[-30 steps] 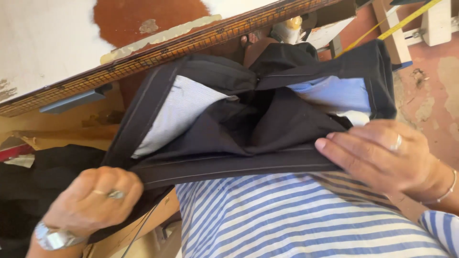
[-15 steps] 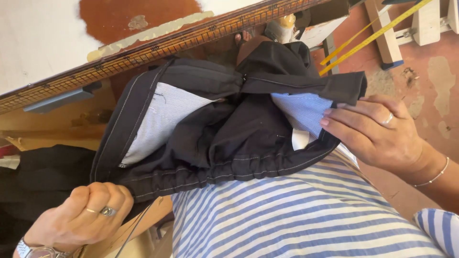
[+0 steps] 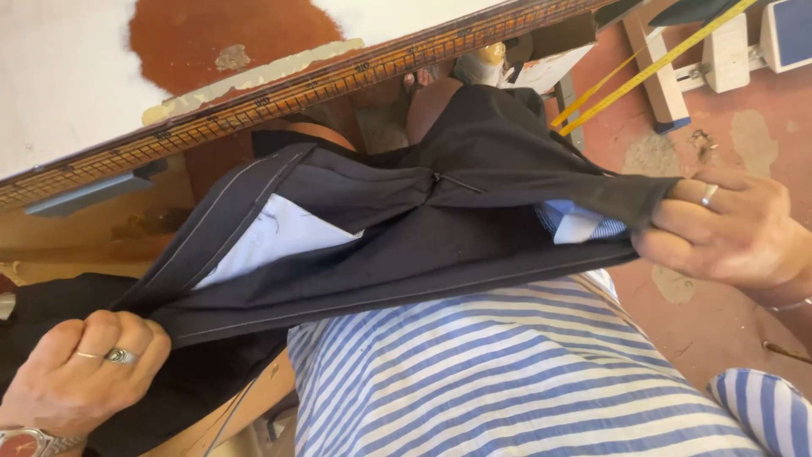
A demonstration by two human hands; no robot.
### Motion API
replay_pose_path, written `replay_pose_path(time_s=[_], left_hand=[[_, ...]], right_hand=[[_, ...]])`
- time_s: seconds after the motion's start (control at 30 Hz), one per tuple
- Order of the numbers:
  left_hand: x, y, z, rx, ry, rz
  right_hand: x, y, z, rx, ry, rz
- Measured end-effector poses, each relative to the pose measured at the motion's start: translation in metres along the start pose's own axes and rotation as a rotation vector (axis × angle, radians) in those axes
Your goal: Inspecting and trimming loose threads from the waistband of black trousers
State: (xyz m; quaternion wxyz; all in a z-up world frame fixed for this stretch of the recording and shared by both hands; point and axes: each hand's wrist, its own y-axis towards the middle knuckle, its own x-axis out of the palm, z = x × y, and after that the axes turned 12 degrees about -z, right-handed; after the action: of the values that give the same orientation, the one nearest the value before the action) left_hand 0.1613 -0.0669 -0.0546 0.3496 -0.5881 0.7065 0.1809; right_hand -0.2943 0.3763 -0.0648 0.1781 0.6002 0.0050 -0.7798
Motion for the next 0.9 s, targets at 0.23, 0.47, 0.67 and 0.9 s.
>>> replay_pose_path(time_s=[0.23, 0.47, 0.67, 0.9], left_hand=[[-0.044, 0.028, -0.005, -0.018, -0.018, 0.023], [-0.07, 0.035, -0.009, 0.016, 0.099, 0.179], [-0.083, 0.055, -0.005, 0.085, 0.111, 0.147], [-0.143, 0.106, -0.017, -0.072, -0.108, 0.288]], right_hand=[[-0.011, 0.021, -0.029, 0.081, 0.005, -0.079], [-0.017, 0.023, -0.032, 0.022, -0.036, -0.032], [-0.013, 0.012, -0.039, 0.186, 0.089, -0.237], [-0.059, 0.143, -0.078, 0.051, 0.553, 0.068]])
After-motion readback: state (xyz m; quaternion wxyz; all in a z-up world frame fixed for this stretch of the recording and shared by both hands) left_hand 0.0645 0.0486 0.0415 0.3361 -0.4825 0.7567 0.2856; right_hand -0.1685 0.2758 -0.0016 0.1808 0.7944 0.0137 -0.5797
